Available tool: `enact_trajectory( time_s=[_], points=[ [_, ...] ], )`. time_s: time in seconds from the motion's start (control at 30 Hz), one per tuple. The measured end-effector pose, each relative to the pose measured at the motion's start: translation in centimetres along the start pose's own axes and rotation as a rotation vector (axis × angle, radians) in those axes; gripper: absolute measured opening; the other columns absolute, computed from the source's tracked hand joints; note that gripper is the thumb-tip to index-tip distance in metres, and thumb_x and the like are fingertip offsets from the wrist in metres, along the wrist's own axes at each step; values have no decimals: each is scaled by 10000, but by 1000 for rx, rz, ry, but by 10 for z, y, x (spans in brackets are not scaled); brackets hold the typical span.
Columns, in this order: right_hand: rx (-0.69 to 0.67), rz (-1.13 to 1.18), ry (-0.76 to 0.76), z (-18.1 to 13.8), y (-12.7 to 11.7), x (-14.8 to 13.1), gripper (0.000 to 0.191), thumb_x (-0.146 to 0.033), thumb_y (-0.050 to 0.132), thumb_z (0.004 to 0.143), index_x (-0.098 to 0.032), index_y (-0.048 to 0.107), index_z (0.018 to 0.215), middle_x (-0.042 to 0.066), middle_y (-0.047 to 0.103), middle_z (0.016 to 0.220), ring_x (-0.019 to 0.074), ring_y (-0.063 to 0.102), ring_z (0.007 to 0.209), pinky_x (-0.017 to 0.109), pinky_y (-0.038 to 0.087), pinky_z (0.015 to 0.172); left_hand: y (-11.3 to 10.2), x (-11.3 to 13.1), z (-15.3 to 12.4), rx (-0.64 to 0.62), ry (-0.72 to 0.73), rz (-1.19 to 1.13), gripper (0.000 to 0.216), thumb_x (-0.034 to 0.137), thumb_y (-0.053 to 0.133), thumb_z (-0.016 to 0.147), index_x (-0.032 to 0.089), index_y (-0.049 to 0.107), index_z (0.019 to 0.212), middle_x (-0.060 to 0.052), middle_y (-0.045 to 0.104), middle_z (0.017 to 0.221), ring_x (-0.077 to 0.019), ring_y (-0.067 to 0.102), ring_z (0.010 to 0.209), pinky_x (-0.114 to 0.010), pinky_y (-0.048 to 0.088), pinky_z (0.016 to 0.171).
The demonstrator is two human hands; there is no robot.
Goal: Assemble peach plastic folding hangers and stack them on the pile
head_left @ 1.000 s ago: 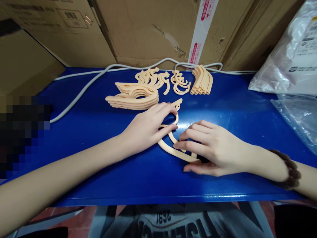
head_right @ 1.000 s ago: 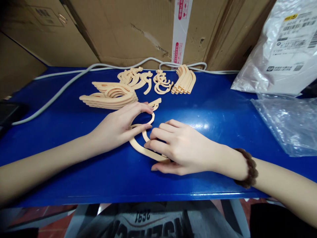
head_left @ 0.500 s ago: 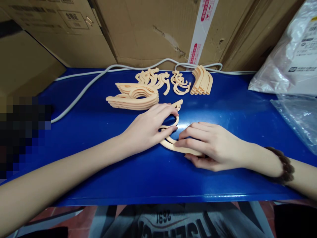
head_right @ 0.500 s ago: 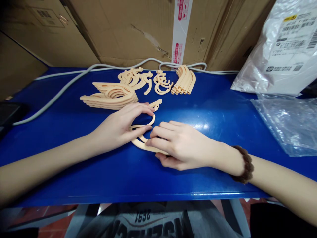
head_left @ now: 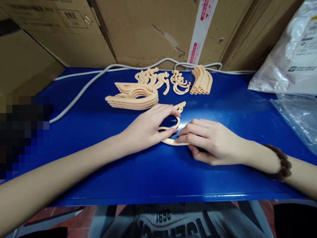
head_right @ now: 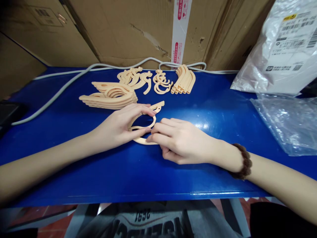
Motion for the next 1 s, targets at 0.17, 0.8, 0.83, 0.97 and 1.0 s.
enact_trajectory(
  time_s=[0.17, 0.8, 0.83, 0.97, 1.0],
  points=[
    [23, -41, 3, 0, -2, 2, 295, -94, 524, 869, -121, 639, 1138, 84, 688, 1008, 195, 541, 867, 332, 473, 775, -1, 0, 1, 13, 14, -6, 214, 237, 661, 902, 176, 604, 1099, -35, 667, 1173, -211, 571, 1182, -319, 421, 1019],
    [-103, -208, 106, -9, -9, 14, 261, -133, 433, 954, -142, 615, 1141, 83, 653, 998, 167, 614, 831, 249, 453, 634, -4, 3, 1, -11, -79, -101, 224, 289, 511, 991, 173, 588, 1166, -68, 656, 1201, -212, 591, 1166, -327, 443, 1010],
    [-114, -202, 115, -10, -9, 16, 276, -133, 412, 967, -139, 602, 1167, 91, 646, 1022, 168, 614, 850, 248, 460, 642, -4, 3, 1, -12, -77, -107, 225, 277, 489, 999, 174, 584, 1176, -67, 653, 1205, -209, 593, 1163, -323, 445, 1007],
    [-121, -181, 141, -10, -10, 19, 313, -153, 354, 1005, -135, 554, 1246, 117, 620, 1092, 180, 610, 933, 263, 498, 706, -5, 3, 0, 9, -56, -124, 242, 206, 421, 1017, 171, 574, 1200, -62, 641, 1213, -178, 604, 1131, -286, 450, 988],
    [-117, -179, 147, -10, -10, 20, 315, -156, 350, 1008, -137, 547, 1253, 120, 617, 1108, 183, 609, 948, 268, 505, 718, -5, 2, 0, 11, -50, -127, 249, 192, 412, 1018, 168, 574, 1206, -62, 638, 1213, -172, 604, 1127, -277, 447, 988]
  ],
)
Point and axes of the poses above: each hand's wrist, its own z-axis towards the middle knuckle, its own y-axis out of the palm, x = y × z, the point moved 7 cm from there along z, towards the middle knuckle
